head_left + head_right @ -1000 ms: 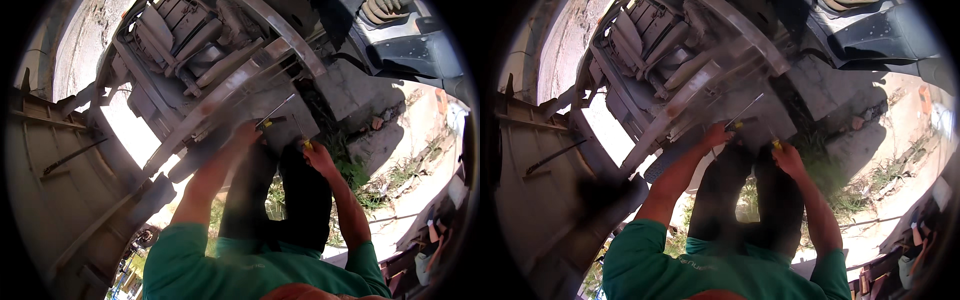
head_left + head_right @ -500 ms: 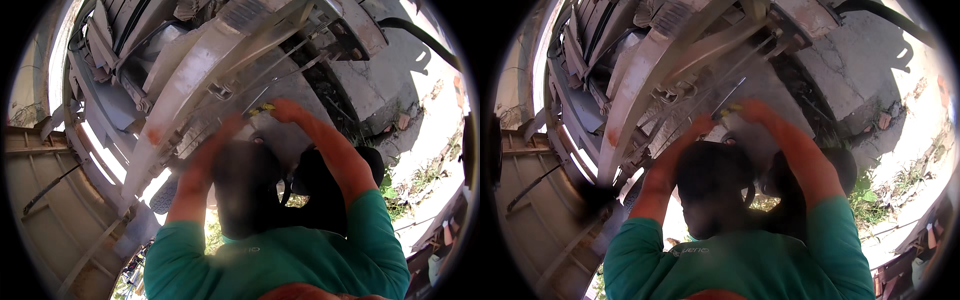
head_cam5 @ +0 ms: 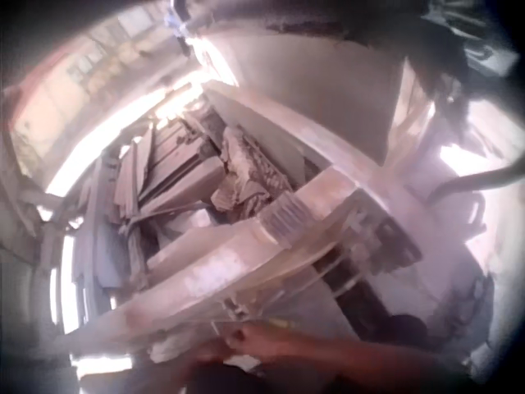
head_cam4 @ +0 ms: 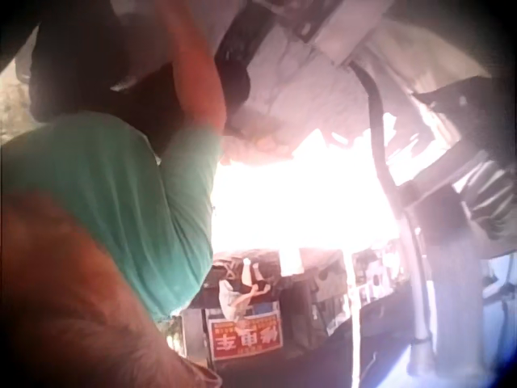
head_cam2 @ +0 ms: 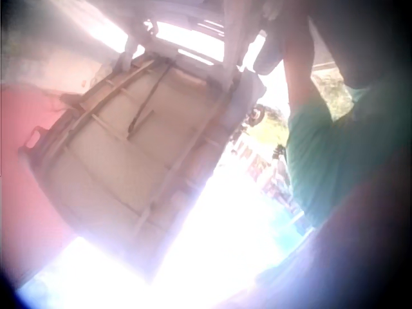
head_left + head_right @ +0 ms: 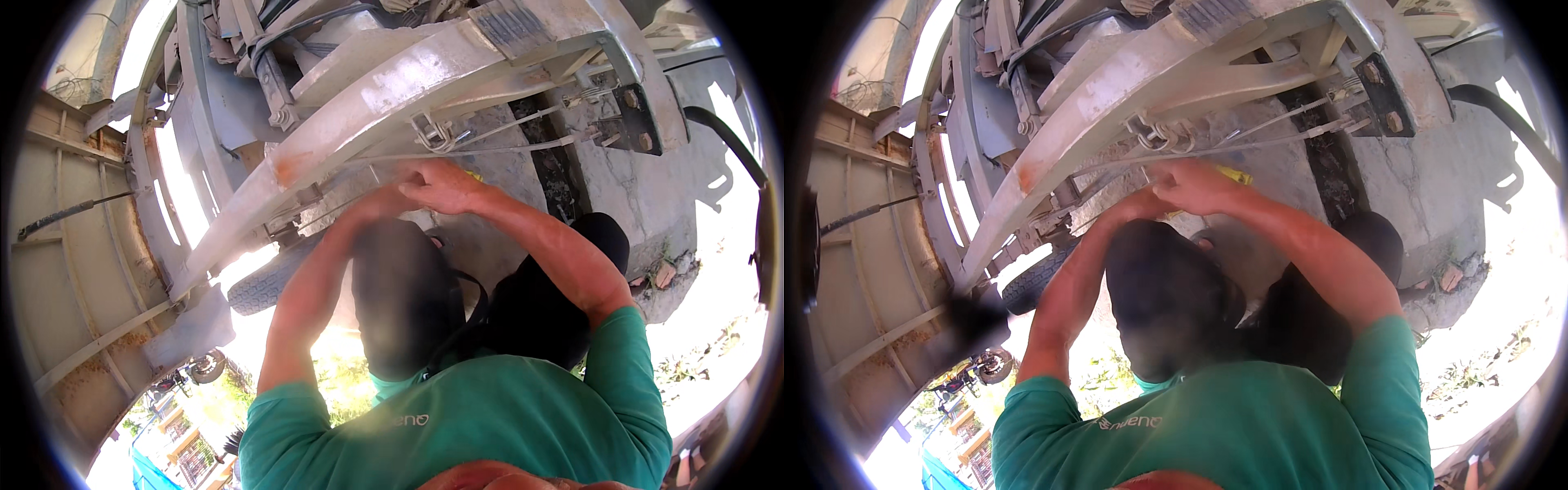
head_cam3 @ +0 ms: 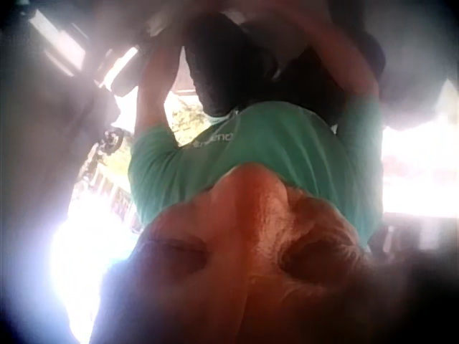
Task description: The person works on the undercarriage of a motorized tricycle, using a wrench to tighten or loosen bolts on the metal frame and picking through a bucket of metal parts.
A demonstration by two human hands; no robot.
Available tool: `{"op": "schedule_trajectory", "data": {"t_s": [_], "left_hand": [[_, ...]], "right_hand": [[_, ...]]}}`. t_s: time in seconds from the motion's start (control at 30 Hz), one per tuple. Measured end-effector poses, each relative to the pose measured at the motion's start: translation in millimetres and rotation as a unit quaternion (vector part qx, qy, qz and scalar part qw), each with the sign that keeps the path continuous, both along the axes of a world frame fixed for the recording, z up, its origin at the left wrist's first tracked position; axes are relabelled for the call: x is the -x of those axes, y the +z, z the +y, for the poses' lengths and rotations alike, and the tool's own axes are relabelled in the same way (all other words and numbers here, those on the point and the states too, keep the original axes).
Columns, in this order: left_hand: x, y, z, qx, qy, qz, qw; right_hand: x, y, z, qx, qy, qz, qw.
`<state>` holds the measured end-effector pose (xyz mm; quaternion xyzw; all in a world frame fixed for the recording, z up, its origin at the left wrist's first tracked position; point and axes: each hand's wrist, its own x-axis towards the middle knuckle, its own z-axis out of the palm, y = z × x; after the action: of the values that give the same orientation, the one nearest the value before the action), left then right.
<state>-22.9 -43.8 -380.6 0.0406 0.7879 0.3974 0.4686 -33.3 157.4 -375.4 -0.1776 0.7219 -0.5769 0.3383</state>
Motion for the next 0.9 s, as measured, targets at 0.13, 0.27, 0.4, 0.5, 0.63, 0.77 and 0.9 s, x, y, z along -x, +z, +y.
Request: {"op": "schedule_trajectory", "data": {"t_s": [0.13,0.27,0.4,0.5,0.63,0.77,0.9], "left_hand": [[1,105,-26,-0.074,0.140,-0.105,0.982],[-8,206,-49,-0.076,0.086,0.023,0.993],[16,265,-31,-0.069,0.220,0.247,0.941],[51,259,-20,-0.016,0.167,0.416,0.894],[88,225,-16,0.064,0.104,0.428,0.895],[100,215,-15,-0.010,0.175,0.379,0.909],[99,216,-19,0.002,0.090,0.441,0.893]], "right_hand": [[2,-20,-29,0.057,-0.219,0.155,0.962],[18,-12,-40,-0.088,-0.198,0.189,0.958],[17,-28,-48,-0.071,-0.200,0.189,0.959],[4,-24,-7,0.013,-0.254,0.150,0.955],[-48,-92,21,-0.036,-0.182,-0.139,0.973],[-95,-174,-2,-0.058,-0.206,-0.489,0.846],[-97,-217,-54,0.008,-0.345,-0.594,0.727]]}}
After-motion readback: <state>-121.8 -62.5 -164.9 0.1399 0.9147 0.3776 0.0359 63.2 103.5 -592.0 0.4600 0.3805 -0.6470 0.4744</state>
